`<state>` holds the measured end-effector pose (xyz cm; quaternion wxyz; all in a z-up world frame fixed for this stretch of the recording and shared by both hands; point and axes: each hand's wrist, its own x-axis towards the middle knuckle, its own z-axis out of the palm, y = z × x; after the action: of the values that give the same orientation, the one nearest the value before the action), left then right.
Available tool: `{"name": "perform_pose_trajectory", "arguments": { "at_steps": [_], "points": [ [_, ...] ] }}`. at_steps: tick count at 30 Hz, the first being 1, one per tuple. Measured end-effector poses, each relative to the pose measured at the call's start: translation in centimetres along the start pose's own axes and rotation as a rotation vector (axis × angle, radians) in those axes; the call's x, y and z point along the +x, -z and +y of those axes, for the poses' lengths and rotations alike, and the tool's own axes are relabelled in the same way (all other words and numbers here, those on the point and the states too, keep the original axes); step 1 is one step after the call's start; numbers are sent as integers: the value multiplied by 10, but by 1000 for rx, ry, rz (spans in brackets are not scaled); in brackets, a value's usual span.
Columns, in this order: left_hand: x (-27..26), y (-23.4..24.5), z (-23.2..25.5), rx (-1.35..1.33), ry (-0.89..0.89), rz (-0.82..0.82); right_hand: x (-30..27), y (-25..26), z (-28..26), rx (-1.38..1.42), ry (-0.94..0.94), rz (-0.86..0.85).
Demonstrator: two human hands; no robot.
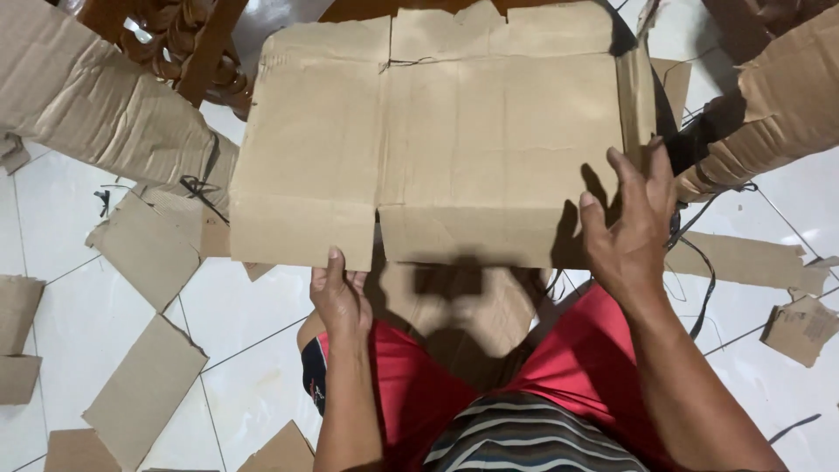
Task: Wrapping wooden chair legs with cardboard and securing them with plastic ties for protection.
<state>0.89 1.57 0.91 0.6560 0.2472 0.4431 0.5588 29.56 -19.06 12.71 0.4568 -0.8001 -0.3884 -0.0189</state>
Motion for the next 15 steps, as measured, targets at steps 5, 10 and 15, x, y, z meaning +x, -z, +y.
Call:
{"name": "perform_pose_trajectory", "arguments": {
  "at_steps": [5, 10, 15],
  "points": [
    [-7, -45, 15, 88, -76, 31, 7, -30, 28, -221, 200, 31],
    [94, -8, -54, 104, -95, 8, 39, -57, 46, -324, 258, 7],
    [53, -43, -14, 110, -13, -55, 61, -55, 48, -261, 205, 62]
  ]
}}
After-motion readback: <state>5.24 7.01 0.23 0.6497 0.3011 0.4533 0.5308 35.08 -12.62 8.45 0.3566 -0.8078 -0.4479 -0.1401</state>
